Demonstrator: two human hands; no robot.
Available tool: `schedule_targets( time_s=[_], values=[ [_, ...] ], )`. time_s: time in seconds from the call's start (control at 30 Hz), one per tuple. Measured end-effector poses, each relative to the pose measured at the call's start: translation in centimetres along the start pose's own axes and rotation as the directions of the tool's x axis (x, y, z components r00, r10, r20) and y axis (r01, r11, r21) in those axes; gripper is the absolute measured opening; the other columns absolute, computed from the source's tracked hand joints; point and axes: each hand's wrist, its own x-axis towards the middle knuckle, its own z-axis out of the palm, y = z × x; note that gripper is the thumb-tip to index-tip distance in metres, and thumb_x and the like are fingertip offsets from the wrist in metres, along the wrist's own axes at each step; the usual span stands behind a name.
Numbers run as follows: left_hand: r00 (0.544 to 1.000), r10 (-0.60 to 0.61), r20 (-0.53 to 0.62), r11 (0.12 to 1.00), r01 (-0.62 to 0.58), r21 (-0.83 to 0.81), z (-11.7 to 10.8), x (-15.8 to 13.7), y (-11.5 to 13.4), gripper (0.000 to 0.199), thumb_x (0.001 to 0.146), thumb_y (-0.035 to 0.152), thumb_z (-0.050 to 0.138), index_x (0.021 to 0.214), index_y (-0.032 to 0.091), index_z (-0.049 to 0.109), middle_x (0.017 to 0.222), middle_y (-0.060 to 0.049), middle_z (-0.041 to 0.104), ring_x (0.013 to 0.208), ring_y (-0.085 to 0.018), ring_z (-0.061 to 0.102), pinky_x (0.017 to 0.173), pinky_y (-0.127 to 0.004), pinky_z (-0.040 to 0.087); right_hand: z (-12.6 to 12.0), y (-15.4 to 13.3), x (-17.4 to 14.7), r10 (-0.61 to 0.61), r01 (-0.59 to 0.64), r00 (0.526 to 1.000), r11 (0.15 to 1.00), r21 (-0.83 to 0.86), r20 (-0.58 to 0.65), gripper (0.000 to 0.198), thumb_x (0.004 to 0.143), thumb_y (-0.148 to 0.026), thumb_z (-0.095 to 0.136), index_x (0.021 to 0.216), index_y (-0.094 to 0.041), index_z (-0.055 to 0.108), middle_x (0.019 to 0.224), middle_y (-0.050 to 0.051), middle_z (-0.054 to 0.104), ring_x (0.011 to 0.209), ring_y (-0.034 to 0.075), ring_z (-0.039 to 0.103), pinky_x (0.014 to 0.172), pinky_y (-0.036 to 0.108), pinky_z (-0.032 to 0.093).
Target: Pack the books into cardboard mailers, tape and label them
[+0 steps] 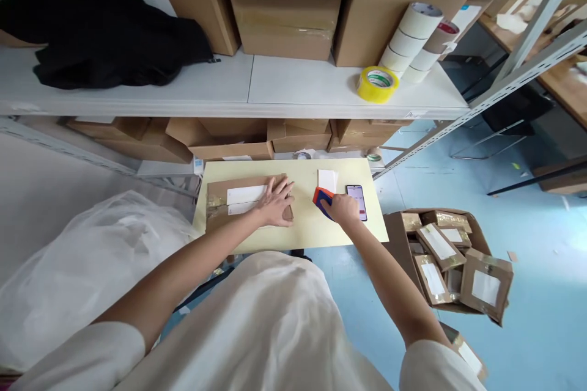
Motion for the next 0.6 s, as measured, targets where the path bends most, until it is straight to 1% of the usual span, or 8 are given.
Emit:
schedule_targets(
  time_s=[0.13, 0.23, 0.3, 0.37, 0.43, 0.47, 0.53, 0.6],
  values=[
    [0.985, 0.158, 0.077, 0.987, -0.158, -0.001, -0.1, 0.8, 0.2, 0.063, 0.063, 0.068, 0.065, 0.099, 0.017, 0.070, 0.122, -0.017, 0.062, 0.134, -0.037, 0.034, 0.113, -0.058, 0.005, 3.7, 3.3, -1.4, 0.115, -0.113, 0.993, 0.983, 0.146, -0.004, 0.055, 0.091, -0.056, 0.035, 0.104, -0.012, 0.065, 0.095, 0.020, 0.071, 0.087, 0.031, 0.068, 0.067, 0.034, 0.045],
    [0.955, 0.240, 0.171, 0.971, -0.235, -0.050, -0.5, 1.1, 1.6, 0.053, 0.069, 0.066, 0.061, 0.090, 0.019, 0.072, 0.092, -0.012, 0.071, 0.109, -0.033, 0.058, 0.113, -0.054, 0.013, 6.8, 3.1, -2.2, 0.146, -0.145, 0.989, 0.956, 0.253, 0.014, 0.048, 0.094, -0.048, 0.032, 0.106, -0.013, 0.062, 0.097, 0.018, 0.070, 0.089, 0.030, 0.067, 0.067, 0.033, 0.045],
    [0.959, 0.249, 0.134, 0.962, -0.228, -0.151, -1.1, 0.6, 2.2, 0.053, 0.074, 0.065, 0.057, 0.096, 0.018, 0.071, 0.100, -0.012, 0.071, 0.104, -0.029, 0.061, 0.113, -0.049, 0.020, 8.7, 2.2, -2.2, 0.139, -0.141, 0.990, 0.942, 0.306, 0.026, 0.042, 0.094, -0.042, 0.033, 0.108, -0.013, 0.060, 0.101, 0.018, 0.069, 0.091, 0.029, 0.067, 0.070, 0.033, 0.045],
    [0.987, 0.158, -0.003, 0.954, -0.154, -0.258, -1.8, -0.7, 1.6, 0.058, 0.080, 0.063, 0.052, 0.112, 0.017, 0.065, 0.122, -0.013, 0.064, 0.117, -0.028, 0.055, 0.112, -0.045, 0.026, 10.3, 1.3, -1.8, 0.118, -0.118, 0.993, 0.935, 0.334, 0.020, 0.039, 0.093, -0.037, 0.034, 0.110, -0.012, 0.058, 0.104, 0.018, 0.068, 0.095, 0.029, 0.066, 0.074, 0.033, 0.045],
    [0.983, -0.088, -0.163, 0.940, 0.028, -0.341, -2.3, -3.0, -0.3, 0.059, 0.086, 0.060, 0.043, 0.126, 0.017, 0.057, 0.139, -0.012, 0.052, 0.132, -0.028, 0.043, 0.112, -0.045, 0.028, 11.5, 0.5, -1.5, 0.098, -0.095, 0.995, 0.935, 0.342, 0.006, 0.037, 0.094, -0.034, 0.033, 0.113, -0.012, 0.056, 0.107, 0.019, 0.067, 0.098, 0.029, 0.065, 0.078, 0.034, 0.045],
    [0.940, -0.258, -0.223, 0.910, 0.160, -0.382, -2.3, -4.4, -1.7, 0.058, 0.089, 0.057, 0.038, 0.129, 0.018, 0.054, 0.142, -0.011, 0.048, 0.135, -0.027, 0.039, 0.112, -0.046, 0.029, 12.0, 0.1, -1.3, 0.086, -0.082, 0.996, 0.936, 0.342, 0.002, 0.037, 0.093, -0.033, 0.034, 0.113, -0.011, 0.056, 0.107, 0.019, 0.066, 0.100, 0.029, 0.064, 0.079, 0.034, 0.046],
    [0.761, -0.583, -0.286, 0.770, 0.405, -0.493, -1.9, -7.7, -4.7, 0.057, 0.092, 0.054, 0.032, 0.133, 0.018, 0.050, 0.144, -0.011, 0.046, 0.139, -0.027, 0.033, 0.114, -0.046, 0.027, 12.6, -0.3, -1.1, 0.044, -0.042, 0.999, 0.938, 0.343, 0.002, 0.037, 0.092, -0.032, 0.036, 0.114, -0.011, 0.056, 0.108, 0.022, 0.065, 0.101, 0.031, 0.064, 0.080, 0.037, 0.046],
    [0.585, -0.777, -0.233, 0.586, 0.537, -0.607, -0.7, -11.1, -7.4, 0.062, 0.093, 0.055, 0.026, 0.137, 0.016, 0.044, 0.144, -0.013, 0.046, 0.139, -0.027, 0.033, 0.115, -0.046, 0.025, 12.8, -0.6, -1.1, -0.043, 0.040, 0.999, 0.936, 0.349, 0.000, 0.037, 0.091, -0.030, 0.037, 0.115, -0.010, 0.057, 0.107, 0.024, 0.065, 0.102, 0.034, 0.063, 0.080, 0.041, 0.047]
  ],
)
